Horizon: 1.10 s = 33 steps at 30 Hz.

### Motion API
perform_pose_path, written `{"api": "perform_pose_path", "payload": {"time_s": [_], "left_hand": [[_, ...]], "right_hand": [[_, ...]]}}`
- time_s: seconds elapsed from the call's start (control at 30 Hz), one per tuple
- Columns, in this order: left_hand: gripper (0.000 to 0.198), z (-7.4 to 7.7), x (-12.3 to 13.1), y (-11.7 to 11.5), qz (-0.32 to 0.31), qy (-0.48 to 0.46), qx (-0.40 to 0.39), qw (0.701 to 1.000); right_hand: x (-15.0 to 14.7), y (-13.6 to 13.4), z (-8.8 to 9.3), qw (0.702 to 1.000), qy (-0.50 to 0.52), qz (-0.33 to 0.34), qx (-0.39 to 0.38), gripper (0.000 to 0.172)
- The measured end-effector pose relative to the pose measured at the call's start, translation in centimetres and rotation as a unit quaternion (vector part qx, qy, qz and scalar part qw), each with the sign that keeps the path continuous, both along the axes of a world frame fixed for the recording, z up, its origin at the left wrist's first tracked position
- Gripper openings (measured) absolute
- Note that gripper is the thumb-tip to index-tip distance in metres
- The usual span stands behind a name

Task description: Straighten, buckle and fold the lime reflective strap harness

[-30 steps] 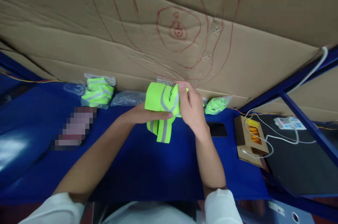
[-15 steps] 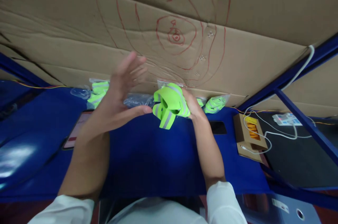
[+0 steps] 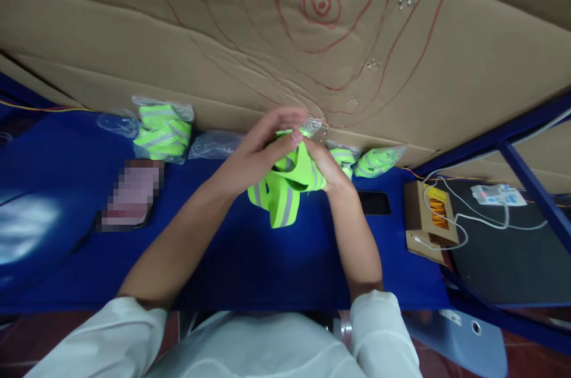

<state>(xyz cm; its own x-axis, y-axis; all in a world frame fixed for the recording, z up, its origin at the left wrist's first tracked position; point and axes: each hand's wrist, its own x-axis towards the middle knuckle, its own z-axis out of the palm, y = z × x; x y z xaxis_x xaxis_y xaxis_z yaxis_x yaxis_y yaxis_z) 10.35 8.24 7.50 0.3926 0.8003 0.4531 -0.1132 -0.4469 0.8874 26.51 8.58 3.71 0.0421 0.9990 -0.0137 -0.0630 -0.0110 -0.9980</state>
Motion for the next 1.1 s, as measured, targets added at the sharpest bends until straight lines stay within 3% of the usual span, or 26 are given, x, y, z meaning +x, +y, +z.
{"api": "perform_pose_path", "payload": {"time_s": [0.07, 0.13, 0.27, 0.33, 0.43, 0.53, 0.6, 0.7, 0.87, 0.97, 1.1], "left_hand": [[0.047, -0.6, 0.5, 0.2, 0.013, -0.025, -0.057, 0.998], [0.053, -1.1, 0.6, 0.4, -0.022, -0.013, -0.090, 0.996], [0.063, -1.9, 0.8, 0.4, -0.151, -0.012, -0.073, 0.986], [0.072, -2.4, 1.5, 0.2, -0.176, -0.029, -0.080, 0.981], [0.072, -3.7, 2.7, -0.1, -0.141, -0.031, -0.122, 0.982], [0.052, -4.7, 3.3, -0.2, -0.090, -0.017, -0.168, 0.982], [0.041, -4.9, 3.3, -0.4, -0.098, -0.003, -0.201, 0.975], [0.035, -4.8, 3.3, -0.9, -0.130, 0.011, -0.222, 0.966], [0.046, -3.9, 3.1, -1.4, -0.166, -0.004, -0.225, 0.960], [0.055, -2.9, 2.8, -1.6, -0.205, -0.052, -0.255, 0.944], [0.047, -1.9, 2.7, -1.5, -0.188, -0.162, -0.270, 0.930]], "right_hand": [[-0.2, 0.2, 0.2, 0.994, 0.085, 0.050, -0.042, 0.031], [0.0, 0.3, 0.6, 0.986, 0.136, 0.070, -0.064, 0.029], [0.8, 0.3, 1.2, 0.992, 0.118, -0.041, -0.008, 0.023], [1.2, 0.6, 1.1, 0.992, 0.091, -0.090, 0.009, 0.025], [1.7, 0.9, 0.7, 0.990, 0.035, -0.135, 0.018, 0.026], [2.2, 1.0, 0.7, 0.982, -0.044, -0.174, 0.063, 0.029], [2.5, 1.0, 0.8, 0.968, -0.109, -0.205, 0.100, 0.035], [2.8, 0.8, 0.9, 0.939, -0.188, -0.243, 0.152, 0.045], [2.0, -0.5, 1.5, 0.909, -0.241, -0.262, 0.216, 0.047], [1.1, -2.0, 2.3, 0.886, -0.269, -0.264, 0.270, 0.046], [0.7, -3.0, 2.7, 0.850, -0.298, -0.274, 0.337, 0.040]]}}
